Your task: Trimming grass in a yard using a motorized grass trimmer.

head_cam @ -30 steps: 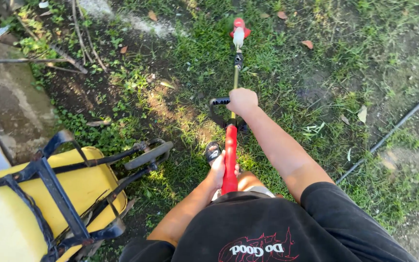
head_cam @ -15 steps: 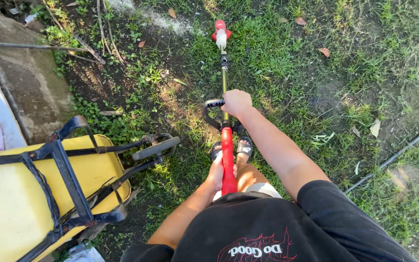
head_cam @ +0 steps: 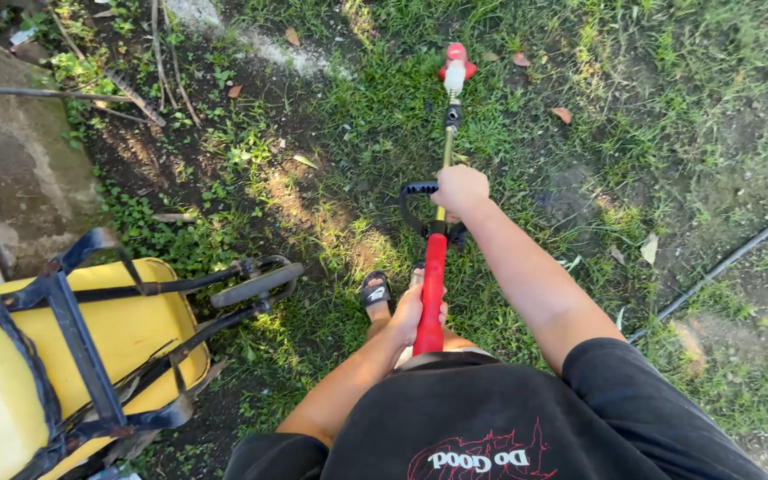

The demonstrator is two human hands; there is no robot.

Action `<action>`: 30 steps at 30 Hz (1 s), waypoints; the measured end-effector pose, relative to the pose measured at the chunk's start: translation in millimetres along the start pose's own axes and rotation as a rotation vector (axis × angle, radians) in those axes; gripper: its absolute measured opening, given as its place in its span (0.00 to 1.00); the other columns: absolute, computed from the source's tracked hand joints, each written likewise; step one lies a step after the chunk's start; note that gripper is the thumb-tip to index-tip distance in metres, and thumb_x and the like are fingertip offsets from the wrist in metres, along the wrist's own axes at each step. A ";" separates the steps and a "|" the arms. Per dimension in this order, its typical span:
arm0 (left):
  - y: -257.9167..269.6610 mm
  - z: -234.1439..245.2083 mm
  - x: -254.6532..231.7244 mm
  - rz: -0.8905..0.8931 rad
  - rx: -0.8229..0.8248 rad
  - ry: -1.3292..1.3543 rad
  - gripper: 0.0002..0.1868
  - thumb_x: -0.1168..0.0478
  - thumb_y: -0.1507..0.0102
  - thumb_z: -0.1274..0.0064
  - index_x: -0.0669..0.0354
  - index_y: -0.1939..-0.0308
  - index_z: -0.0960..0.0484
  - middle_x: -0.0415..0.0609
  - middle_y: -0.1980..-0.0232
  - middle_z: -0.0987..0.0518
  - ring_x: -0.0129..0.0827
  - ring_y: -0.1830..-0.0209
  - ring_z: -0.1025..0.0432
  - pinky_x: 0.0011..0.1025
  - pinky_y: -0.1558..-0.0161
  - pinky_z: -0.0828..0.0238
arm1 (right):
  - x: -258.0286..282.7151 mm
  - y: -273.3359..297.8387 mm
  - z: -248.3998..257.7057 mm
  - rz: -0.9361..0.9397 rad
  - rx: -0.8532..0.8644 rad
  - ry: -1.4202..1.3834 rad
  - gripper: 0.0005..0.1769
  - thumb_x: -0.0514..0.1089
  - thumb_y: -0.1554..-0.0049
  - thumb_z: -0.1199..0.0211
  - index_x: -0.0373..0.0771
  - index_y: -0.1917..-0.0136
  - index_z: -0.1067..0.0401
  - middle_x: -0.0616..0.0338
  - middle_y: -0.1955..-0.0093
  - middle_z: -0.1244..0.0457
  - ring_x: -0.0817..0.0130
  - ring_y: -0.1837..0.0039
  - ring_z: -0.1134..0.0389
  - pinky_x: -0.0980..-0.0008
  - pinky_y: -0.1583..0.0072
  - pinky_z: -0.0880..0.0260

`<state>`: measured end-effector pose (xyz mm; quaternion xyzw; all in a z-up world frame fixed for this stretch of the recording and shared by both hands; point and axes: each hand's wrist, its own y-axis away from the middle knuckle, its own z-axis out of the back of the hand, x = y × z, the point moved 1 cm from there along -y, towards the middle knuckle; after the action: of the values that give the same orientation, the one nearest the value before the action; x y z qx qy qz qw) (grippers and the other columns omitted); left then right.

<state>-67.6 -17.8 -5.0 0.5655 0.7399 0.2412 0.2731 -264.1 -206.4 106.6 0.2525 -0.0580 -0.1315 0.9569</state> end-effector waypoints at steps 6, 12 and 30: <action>-23.3 -16.2 0.0 0.017 0.041 0.007 0.31 0.33 0.28 0.69 0.55 0.51 0.25 0.48 0.72 0.23 0.33 0.77 0.30 0.29 0.71 0.29 | -20.7 -2.4 16.3 0.004 -0.043 0.022 0.16 0.54 0.52 0.31 0.46 0.52 0.19 0.53 0.53 0.30 0.52 0.50 0.26 0.54 0.49 0.24; -19.4 -22.1 -5.4 -0.016 -0.025 0.007 0.31 0.34 0.28 0.70 0.55 0.51 0.25 0.47 0.71 0.24 0.32 0.76 0.30 0.30 0.70 0.30 | -9.9 -18.0 16.4 0.037 0.016 0.011 0.16 0.54 0.51 0.32 0.47 0.52 0.19 0.54 0.53 0.29 0.53 0.50 0.26 0.54 0.48 0.24; 11.2 -2.2 21.0 -0.189 -0.151 0.189 0.28 0.33 0.29 0.68 0.50 0.56 0.25 0.46 0.73 0.23 0.34 0.78 0.29 0.33 0.73 0.30 | 62.7 -17.4 -9.4 0.260 0.123 0.011 0.14 0.51 0.51 0.33 0.45 0.53 0.19 0.52 0.54 0.29 0.52 0.51 0.25 0.55 0.47 0.24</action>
<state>-65.6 5.2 1.4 0.4458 0.7921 0.3217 0.2653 -206.2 -234.2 92.6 0.3019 -0.0931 -0.0013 0.9488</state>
